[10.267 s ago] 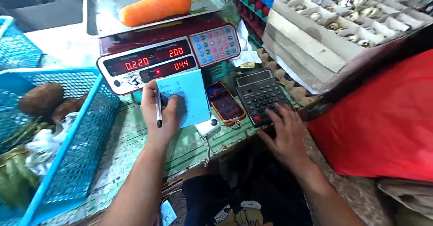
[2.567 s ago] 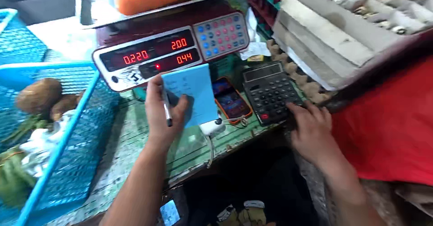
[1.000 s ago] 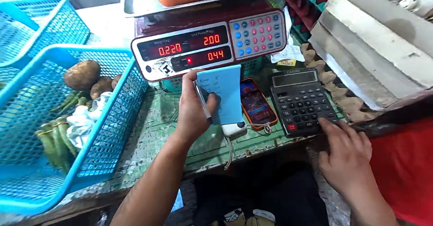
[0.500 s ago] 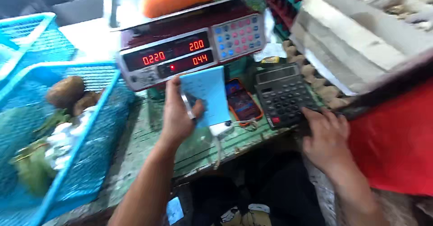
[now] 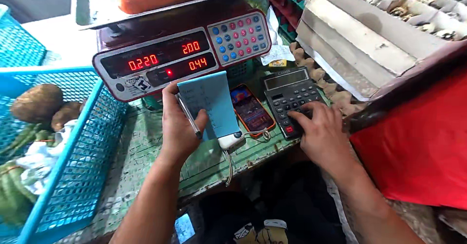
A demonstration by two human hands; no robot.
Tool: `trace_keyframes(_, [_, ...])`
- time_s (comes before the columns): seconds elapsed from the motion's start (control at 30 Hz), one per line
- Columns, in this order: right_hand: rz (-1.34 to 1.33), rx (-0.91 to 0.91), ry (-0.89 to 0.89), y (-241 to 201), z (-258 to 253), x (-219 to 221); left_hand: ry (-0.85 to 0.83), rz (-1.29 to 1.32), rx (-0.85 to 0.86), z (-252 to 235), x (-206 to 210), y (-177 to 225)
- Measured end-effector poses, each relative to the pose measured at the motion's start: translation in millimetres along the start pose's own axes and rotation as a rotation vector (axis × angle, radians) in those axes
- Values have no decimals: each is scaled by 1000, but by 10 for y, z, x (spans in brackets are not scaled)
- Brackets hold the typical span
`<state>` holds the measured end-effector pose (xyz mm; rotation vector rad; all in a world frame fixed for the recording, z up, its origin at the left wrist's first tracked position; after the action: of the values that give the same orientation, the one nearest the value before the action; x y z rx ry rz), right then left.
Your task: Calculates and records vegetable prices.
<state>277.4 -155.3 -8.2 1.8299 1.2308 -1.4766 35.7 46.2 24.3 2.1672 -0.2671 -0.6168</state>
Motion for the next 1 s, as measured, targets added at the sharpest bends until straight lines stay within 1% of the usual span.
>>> trace_keyframes(0.1, [30,23,14,22,72,-114,-3,0,-10,-3,5,1])
trace_keyframes(0.23, [32,37,-44,139,185,-101,-8,-2,-13,-2,2,11])
trace_keyframes(0.4, [-28,45,36,263,322,-248,-12,-21,-41,8,-3,18])
trace_keyframes(0.57, [-36,71,-30,398,452,-76,-16,-51,-22,12,-12,27])
trace_keyframes(0.63, [-45,67,-27,416,452,-78,-13,0,-21,-1,-12,8])
trace_keyframes(0.7, [-60,69,-25,426,450,-100,-43,55,-34,3,-8,12])
trace_keyframes(0.77, [-61,65,-23,447,441,-115,-95,54,-33,13,-4,44])
trace_keyframes(0.9, [-61,69,-62,409,454,-100,-165,-38,6,29,-45,66])
trace_keyframes(1.0, [-36,60,-78,406,471,-93,-175,-89,9,12,0,25])
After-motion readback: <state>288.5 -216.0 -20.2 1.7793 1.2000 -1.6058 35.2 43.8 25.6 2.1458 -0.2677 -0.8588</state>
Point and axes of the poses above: each hand's wrist, its own z-axis away from the middle knuckle, its own x-axis out of the palm, y = z × x, the point moved 5 cm from there along -z, towards the middle knuckle, and after that the axes turned 9 degrees about x, right-handed, at the moved point
